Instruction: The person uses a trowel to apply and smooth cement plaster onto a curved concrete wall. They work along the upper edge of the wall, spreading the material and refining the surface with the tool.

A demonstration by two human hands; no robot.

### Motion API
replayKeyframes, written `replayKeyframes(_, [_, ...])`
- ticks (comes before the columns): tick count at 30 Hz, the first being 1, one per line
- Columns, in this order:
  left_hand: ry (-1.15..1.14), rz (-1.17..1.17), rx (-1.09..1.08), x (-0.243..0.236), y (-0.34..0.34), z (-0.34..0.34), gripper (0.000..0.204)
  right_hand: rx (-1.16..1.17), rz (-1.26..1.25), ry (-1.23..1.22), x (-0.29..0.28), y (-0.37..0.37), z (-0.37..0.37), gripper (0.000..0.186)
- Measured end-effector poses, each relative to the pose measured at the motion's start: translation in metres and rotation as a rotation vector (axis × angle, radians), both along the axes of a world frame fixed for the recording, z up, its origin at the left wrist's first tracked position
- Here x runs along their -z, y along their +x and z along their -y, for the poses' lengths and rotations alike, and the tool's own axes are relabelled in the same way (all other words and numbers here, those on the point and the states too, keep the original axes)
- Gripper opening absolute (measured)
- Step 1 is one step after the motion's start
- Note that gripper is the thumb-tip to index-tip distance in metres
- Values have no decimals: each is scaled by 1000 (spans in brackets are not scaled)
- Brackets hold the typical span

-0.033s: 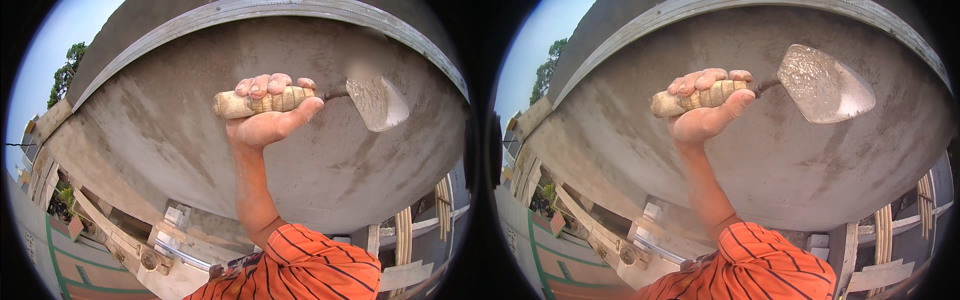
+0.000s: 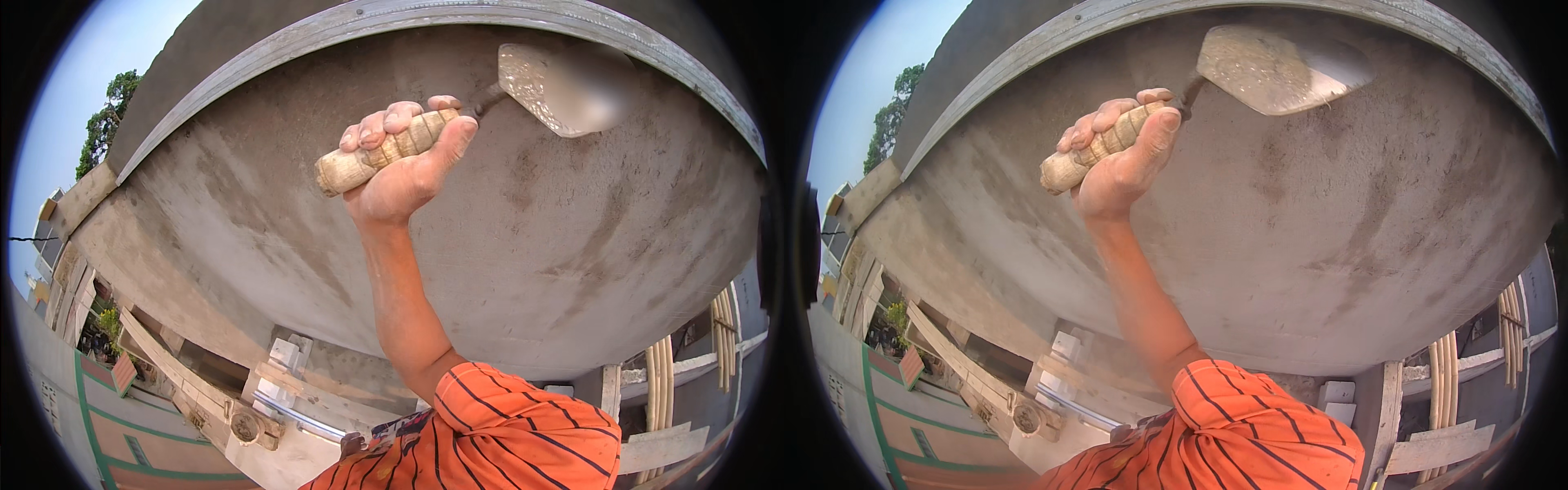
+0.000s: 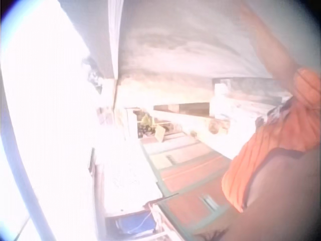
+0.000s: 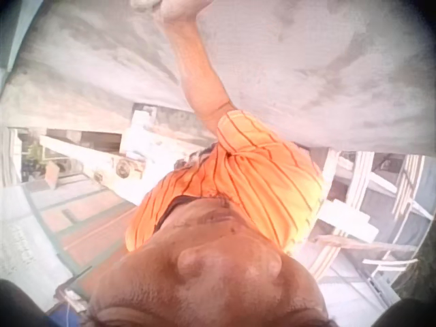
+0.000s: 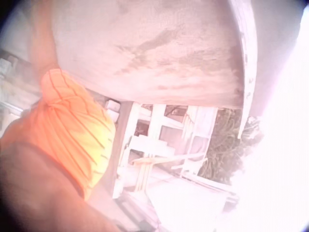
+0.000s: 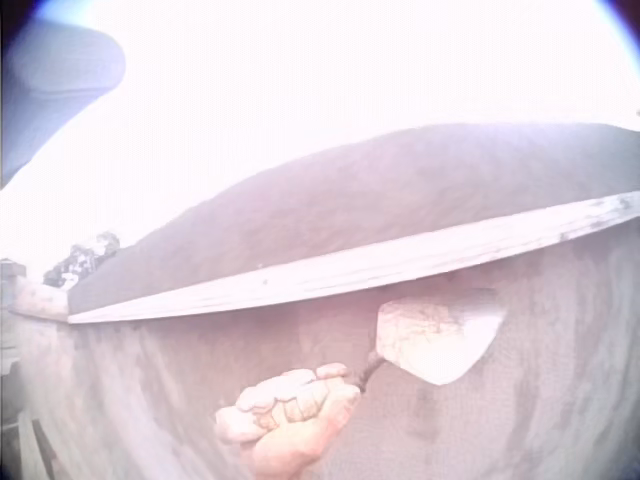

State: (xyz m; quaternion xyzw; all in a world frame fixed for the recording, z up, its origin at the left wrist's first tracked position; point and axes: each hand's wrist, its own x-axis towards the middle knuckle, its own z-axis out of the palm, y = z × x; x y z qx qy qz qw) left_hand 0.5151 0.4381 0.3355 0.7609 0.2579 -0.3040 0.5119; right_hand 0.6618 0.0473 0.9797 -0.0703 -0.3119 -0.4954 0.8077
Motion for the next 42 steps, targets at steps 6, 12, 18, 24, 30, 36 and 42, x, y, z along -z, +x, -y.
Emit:
replayKeyframes(6, [-19,-71,-137,1,31,-32,30,237,-31,96,1,37,-29,37])
replayKeyframes(12, [-55,-81,-185,7,65,-51,28,231,-201,11,-24,95,-39,35])
replayKeyframes(18, [-91,-28,-197,14,37,-110,26,379,-13,113,-18,107,-54,36])
replayKeyframes(24, [-156,41,-590,-5,-18,-99,39,271,-310,-102,30,124,-83,46])
replayKeyframes(30, [-55,138,-522,-20,-96,-37,31,320,-477,-563,174,85,-25,51])
replayKeyframes(36, [88,-140,-705,-13,-210,12,30,-135,-1308,-1709,413,-7,-37,24])
replayKeyframes(42, [146,-91,-680,21,-202,-3,31,-386,-1314,-1588,380,-30,-53,30])
